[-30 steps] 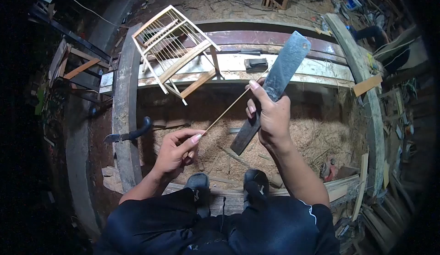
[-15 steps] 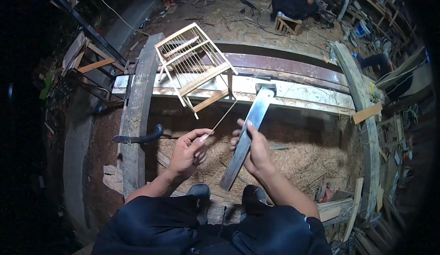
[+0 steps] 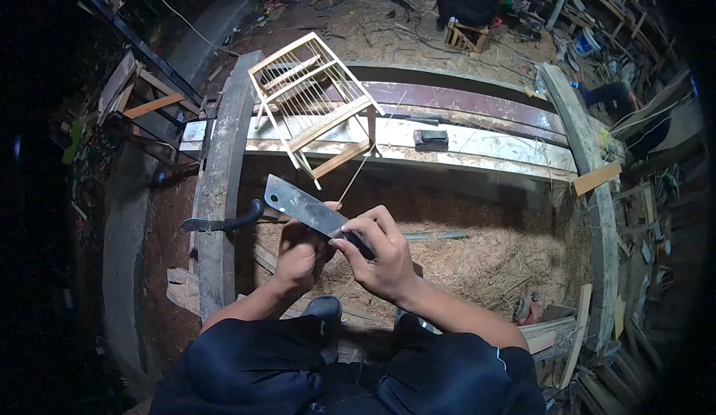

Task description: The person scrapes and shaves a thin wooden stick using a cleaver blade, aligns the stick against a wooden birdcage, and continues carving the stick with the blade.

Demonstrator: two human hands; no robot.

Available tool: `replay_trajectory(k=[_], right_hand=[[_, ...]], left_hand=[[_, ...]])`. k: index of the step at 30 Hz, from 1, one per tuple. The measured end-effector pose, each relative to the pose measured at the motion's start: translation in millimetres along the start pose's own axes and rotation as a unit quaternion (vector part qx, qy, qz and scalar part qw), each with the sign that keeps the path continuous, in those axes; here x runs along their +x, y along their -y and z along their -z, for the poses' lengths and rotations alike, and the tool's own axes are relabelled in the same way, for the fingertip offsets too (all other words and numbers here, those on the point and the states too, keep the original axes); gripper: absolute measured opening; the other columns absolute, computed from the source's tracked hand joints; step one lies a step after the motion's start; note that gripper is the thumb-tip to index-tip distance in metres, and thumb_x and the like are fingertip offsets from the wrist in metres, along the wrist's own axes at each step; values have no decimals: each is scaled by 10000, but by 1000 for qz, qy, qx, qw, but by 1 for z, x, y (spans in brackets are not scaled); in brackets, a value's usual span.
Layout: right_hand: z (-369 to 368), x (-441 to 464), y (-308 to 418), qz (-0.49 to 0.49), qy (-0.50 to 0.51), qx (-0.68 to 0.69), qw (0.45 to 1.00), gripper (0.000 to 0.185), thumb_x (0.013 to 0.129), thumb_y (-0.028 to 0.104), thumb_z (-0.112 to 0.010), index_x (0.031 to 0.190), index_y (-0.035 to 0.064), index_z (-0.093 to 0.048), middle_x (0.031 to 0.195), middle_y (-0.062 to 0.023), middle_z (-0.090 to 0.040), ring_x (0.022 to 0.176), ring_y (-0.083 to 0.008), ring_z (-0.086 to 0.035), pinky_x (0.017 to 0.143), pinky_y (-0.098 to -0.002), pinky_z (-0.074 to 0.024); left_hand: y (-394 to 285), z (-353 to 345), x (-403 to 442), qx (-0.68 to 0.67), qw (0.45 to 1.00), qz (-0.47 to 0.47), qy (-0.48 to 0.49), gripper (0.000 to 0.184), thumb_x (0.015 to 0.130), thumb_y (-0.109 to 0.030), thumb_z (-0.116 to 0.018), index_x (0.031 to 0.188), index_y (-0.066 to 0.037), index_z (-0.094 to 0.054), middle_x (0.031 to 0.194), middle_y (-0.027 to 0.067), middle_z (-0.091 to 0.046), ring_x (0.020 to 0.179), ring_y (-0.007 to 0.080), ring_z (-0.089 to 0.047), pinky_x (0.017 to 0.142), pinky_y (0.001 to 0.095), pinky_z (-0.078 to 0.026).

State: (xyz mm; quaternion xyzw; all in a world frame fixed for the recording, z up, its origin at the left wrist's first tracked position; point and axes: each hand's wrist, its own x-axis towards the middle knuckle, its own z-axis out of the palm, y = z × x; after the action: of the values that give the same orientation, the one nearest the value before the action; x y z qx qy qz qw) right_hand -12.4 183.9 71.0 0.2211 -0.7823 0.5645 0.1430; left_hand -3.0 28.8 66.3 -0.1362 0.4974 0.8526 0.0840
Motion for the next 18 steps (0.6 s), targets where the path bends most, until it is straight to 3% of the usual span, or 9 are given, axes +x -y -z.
replay_trajectory(k=[7, 9, 10, 11, 13, 15, 16, 17, 18], right_hand=[[1, 2, -4, 31, -6, -14, 999, 222, 750, 60, -809, 883, 5, -639, 862, -138, -578, 633, -218, -613, 530, -319, -484], [3, 4, -5, 39, -44, -15, 998, 219, 747, 66, -815, 871, 3, -646, 855, -137, -579, 637, -213, -616, 530, -312, -490], [3, 2, -5, 50, -27, -19, 998, 214, 746, 64, -815, 869, 4, -651, 847, -136, -579, 630, -211, -617, 533, -307, -496], [2, -1, -3, 33, -3, -6, 999, 204, 744, 61, -814, 860, 4, -656, 849, -134, -580, 628, -211, -617, 534, -305, -498], [3, 1, -4, 30, -17, -14, 999, 196, 745, 62, -814, 847, 2, -659, 848, -134, -580, 642, -211, -626, 537, -303, -501], [6, 5, -7, 25, -40, -22, 999, 195, 745, 66, -815, 842, -4, -661, 846, -134, -580, 667, -213, -640, 545, -303, -509], [4, 5, -3, 33, -34, -6, 999, 197, 745, 65, -815, 839, -9, -659, 848, -135, -581, 693, -218, -653, 561, -301, -522], [3, 1, 1, 23, 1, 4, 1000, 185, 721, -3, -803, 839, -4, -660, 873, -146, -598, 681, -192, -646, 596, -287, -525], [3, 2, 0, 20, 7, 4, 1000, 187, 731, 26, -809, 838, -6, -659, 865, -141, -592, 696, -206, -653, 590, -296, -532]], left_hand=[[-4, 7, -2, -18, 999, 36, 16, 275, 935, 9, -516, 1186, -21, -624, 680, -33, -552, 496, 21, -397, 434, 205, -279], [2, 13, 1, -59, 994, -19, 90, 245, 947, -37, -547, 1177, -25, -632, 673, -38, -551, 494, 20, -403, 430, 205, -281], [-4, 11, -2, -33, 996, 6, 81, 241, 935, -30, -550, 1159, -25, -637, 678, -38, -552, 497, 25, -414, 434, 205, -293], [-8, 3, -5, -34, 998, 50, 8, 277, 895, 36, -516, 1136, -23, -639, 677, -33, -547, 498, 40, -429, 438, 206, -308], [-2, 14, -2, 1, 999, 15, 47, 282, 893, 37, -530, 1145, -25, -641, 702, -30, -569, 512, 38, -447, 445, 201, -319], [6, 12, -4, -55, 998, -4, -6, 222, 902, 20, -559, 1100, -22, -650, 716, -26, -584, 529, 34, -465, 450, 197, -321], [6, 21, 0, -37, 996, -21, 83, 170, 881, 46, -548, 1010, -13, -643, 707, -15, -576, 537, 43, -474, 453, 207, -332], [9, 20, 0, -38, 996, -22, 83, 170, 881, 46, -548, 1010, -13, -643, 707, -15, -576, 537, 43, -474, 453, 207, -332], [0, 7, -3, -21, 999, 4, 26, 169, 857, 72, -525, 966, -10, -625, 691, -11, -559, 531, 53, -474, 450, 216, -338]])
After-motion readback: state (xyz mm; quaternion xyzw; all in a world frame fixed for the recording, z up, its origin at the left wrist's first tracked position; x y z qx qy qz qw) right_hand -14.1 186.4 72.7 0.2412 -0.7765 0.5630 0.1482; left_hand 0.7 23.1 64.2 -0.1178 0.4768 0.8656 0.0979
